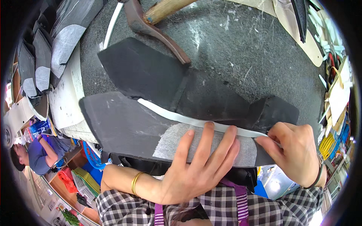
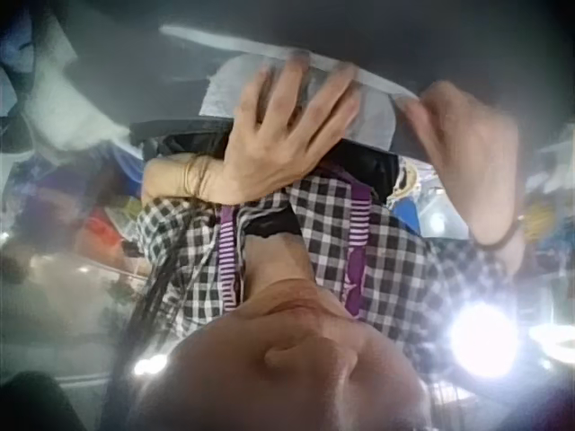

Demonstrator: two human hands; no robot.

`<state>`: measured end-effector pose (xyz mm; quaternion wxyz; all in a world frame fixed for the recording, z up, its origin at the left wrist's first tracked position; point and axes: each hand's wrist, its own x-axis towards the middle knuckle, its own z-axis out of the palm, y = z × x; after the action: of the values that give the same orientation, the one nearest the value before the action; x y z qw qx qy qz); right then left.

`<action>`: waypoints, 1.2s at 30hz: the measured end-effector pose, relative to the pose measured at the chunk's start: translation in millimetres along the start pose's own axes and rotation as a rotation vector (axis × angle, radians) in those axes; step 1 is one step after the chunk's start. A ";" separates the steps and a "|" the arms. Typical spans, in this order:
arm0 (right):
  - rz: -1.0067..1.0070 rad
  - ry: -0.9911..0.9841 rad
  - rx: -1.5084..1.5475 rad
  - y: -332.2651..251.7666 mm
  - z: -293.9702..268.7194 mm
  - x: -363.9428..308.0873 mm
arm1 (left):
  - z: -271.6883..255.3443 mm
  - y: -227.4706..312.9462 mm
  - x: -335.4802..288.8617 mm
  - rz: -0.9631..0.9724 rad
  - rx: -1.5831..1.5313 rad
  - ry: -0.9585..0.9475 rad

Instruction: The person is hammering and applying tape to leather components for shoe manufacturing.

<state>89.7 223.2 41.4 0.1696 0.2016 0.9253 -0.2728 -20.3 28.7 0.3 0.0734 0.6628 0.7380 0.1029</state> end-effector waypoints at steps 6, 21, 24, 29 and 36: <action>-0.016 0.215 0.073 1.4 -5.0 -16.1 | -6.2 5.7 -0.2 0.092 0.141 -0.137; 0.185 -0.111 0.512 37.8 -18.3 16.3 | -0.3 23.2 13.6 0.101 0.144 -0.094; 0.275 -0.366 0.559 36.5 -33.3 32.9 | 12.0 35.7 31.1 0.154 -0.033 -0.004; -0.124 -0.112 0.103 55.3 -30.3 31.7 | 22.2 30.9 28.3 0.166 0.016 -0.022; -0.796 0.470 -0.428 80.1 1.9 42.0 | 24.2 37.0 36.9 0.153 0.087 -0.018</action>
<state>91.2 295.5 -12.9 -0.1226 -0.1497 0.9787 -0.0681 17.2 70.4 -12.8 0.0432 0.7208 0.6883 0.0701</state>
